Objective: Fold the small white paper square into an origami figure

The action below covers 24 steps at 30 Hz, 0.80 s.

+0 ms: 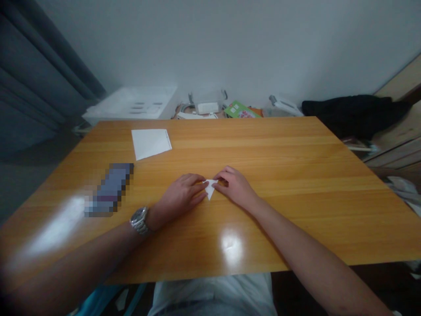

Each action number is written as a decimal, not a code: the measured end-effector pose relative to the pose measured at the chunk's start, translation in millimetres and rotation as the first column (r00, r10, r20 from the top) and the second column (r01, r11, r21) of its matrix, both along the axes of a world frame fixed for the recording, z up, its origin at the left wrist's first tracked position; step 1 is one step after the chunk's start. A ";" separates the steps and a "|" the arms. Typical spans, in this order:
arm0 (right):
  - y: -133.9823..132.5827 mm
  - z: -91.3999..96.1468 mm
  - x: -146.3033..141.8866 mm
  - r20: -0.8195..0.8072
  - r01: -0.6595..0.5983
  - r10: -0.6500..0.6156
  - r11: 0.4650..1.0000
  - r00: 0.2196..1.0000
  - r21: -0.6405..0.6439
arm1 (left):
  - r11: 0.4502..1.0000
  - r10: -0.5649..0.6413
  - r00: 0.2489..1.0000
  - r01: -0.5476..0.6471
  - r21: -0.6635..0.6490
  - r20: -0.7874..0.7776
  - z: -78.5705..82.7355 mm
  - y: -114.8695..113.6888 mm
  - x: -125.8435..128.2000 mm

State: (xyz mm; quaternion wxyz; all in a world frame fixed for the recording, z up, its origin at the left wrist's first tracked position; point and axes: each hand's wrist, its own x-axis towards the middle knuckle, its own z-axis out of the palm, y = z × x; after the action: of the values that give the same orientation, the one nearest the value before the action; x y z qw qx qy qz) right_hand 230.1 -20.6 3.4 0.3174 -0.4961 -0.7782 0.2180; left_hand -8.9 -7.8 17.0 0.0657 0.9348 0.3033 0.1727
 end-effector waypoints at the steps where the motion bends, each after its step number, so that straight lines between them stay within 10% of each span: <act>1: 0.4 -0.4 0.2 -0.003 -0.006 0.006 1.000 1.000 0.000 | 1.000 -0.002 1.000 0.002 -0.006 0.006 -0.1 -0.1 -0.7; 24: 10.6 -3.7 -3.8 -0.014 0.098 -0.098 0.995 0.995 0.016 | 0.989 -0.147 0.989 0.147 -0.017 0.017 2.0 6.3 -7.8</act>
State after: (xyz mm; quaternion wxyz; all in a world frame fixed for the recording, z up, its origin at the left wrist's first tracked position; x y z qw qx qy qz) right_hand 226.3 -9.9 -0.3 0.3369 -0.5297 -0.7525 0.1989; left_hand -16.7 -1.4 19.0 0.0890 0.9526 0.2347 0.1718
